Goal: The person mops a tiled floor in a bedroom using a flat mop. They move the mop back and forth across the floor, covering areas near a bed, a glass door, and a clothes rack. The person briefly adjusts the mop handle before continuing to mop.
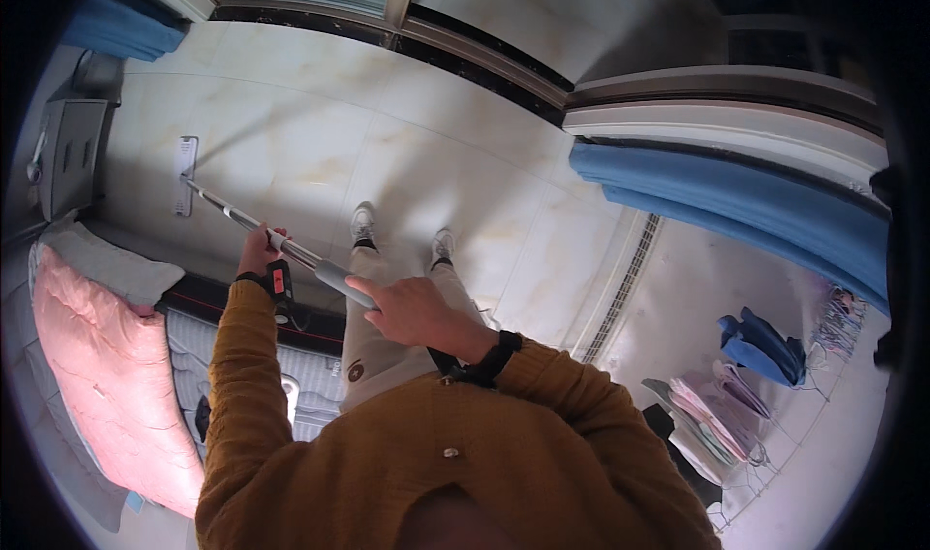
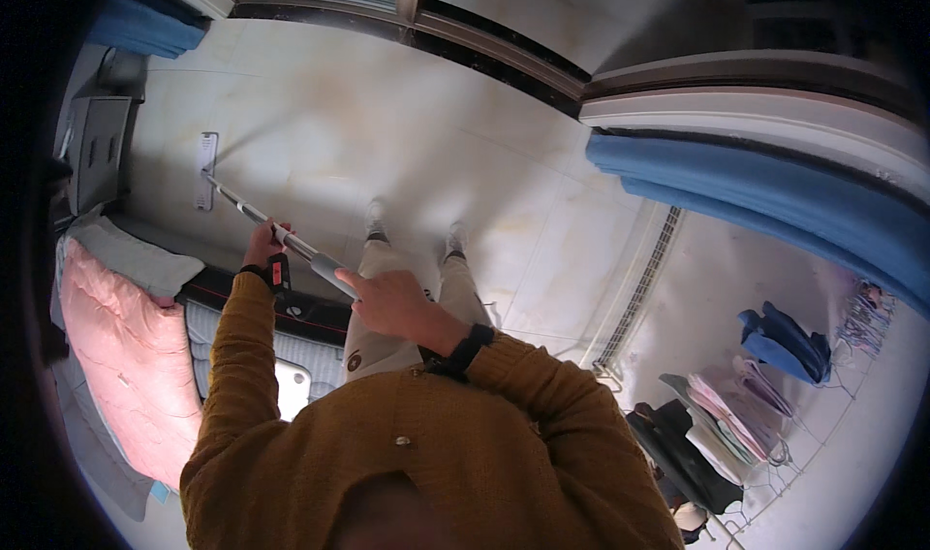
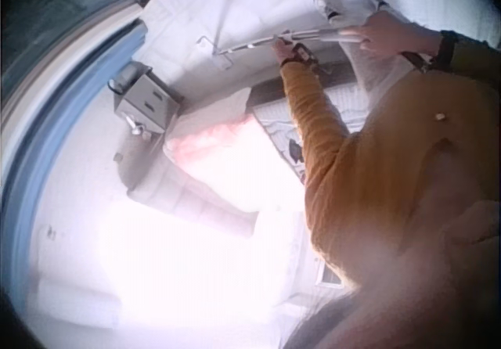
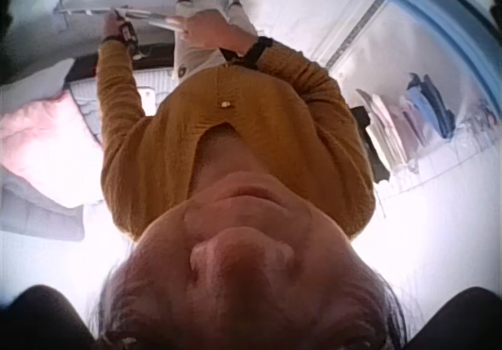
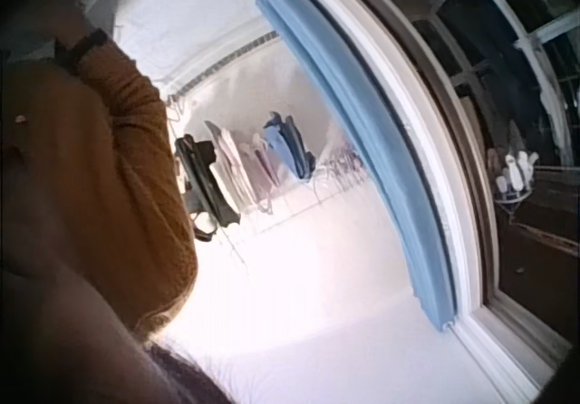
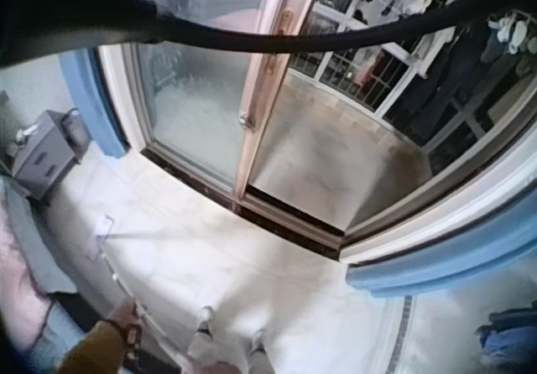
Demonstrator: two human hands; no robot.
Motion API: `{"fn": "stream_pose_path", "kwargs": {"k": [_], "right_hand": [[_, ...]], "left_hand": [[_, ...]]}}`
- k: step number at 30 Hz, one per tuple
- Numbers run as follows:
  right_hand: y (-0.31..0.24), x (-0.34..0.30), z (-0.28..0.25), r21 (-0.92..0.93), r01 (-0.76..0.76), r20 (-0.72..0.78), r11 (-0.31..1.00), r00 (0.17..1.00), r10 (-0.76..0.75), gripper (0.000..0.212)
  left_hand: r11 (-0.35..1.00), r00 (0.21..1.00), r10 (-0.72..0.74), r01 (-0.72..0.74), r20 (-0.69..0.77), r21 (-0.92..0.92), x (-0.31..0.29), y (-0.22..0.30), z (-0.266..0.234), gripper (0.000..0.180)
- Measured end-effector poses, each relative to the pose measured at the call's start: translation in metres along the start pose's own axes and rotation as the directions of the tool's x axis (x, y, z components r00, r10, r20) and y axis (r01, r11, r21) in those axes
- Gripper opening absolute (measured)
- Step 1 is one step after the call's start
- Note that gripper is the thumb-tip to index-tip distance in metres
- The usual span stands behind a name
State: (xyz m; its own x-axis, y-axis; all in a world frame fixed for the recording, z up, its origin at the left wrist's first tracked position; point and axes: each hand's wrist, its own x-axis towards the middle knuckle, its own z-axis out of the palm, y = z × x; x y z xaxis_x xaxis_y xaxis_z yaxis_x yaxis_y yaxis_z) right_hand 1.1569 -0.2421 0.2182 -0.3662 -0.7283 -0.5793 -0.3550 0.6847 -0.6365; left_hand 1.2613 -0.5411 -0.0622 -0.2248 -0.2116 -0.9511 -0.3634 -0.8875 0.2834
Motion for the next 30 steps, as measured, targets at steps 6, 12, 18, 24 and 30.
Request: {"fn": "stream_pose_path", "kwargs": {"k": [6,12,18,24,30], "right_hand": [[0.055,-0.081,-0.033,0.000,-0.203,0.134,0.979,0.970,0.201,0.056],[0.117,-0.247,-0.085,-0.136,-0.395,0.074,0.909,0.910,0.407,0.052],[0.117,-0.375,-0.119,-0.168,-0.633,-0.065,0.756,0.772,0.632,0.048],[0.119,-0.394,-0.110,0.016,-0.633,-0.194,0.774,0.757,0.624,0.050],[0.127,-0.305,-0.078,0.004,-0.443,-0.220,0.897,0.874,0.433,0.055]], "left_hand": [[0.943,0.884,-0.083,-0.080,0.460,0.324,-0.025,-0.076,0.049,0.018],[0.837,0.701,-0.417,0.047,0.578,0.546,-0.111,-0.220,0.154,0.022],[0.635,0.513,-0.772,0.599,0.375,0.489,-0.191,-0.324,0.249,0.023],[0.822,0.686,-0.559,0.532,0.465,0.203,-0.225,-0.342,0.243,0.017],[0.966,0.815,-0.241,0.149,0.527,0.212,-0.190,-0.267,0.201,0.013]]}}
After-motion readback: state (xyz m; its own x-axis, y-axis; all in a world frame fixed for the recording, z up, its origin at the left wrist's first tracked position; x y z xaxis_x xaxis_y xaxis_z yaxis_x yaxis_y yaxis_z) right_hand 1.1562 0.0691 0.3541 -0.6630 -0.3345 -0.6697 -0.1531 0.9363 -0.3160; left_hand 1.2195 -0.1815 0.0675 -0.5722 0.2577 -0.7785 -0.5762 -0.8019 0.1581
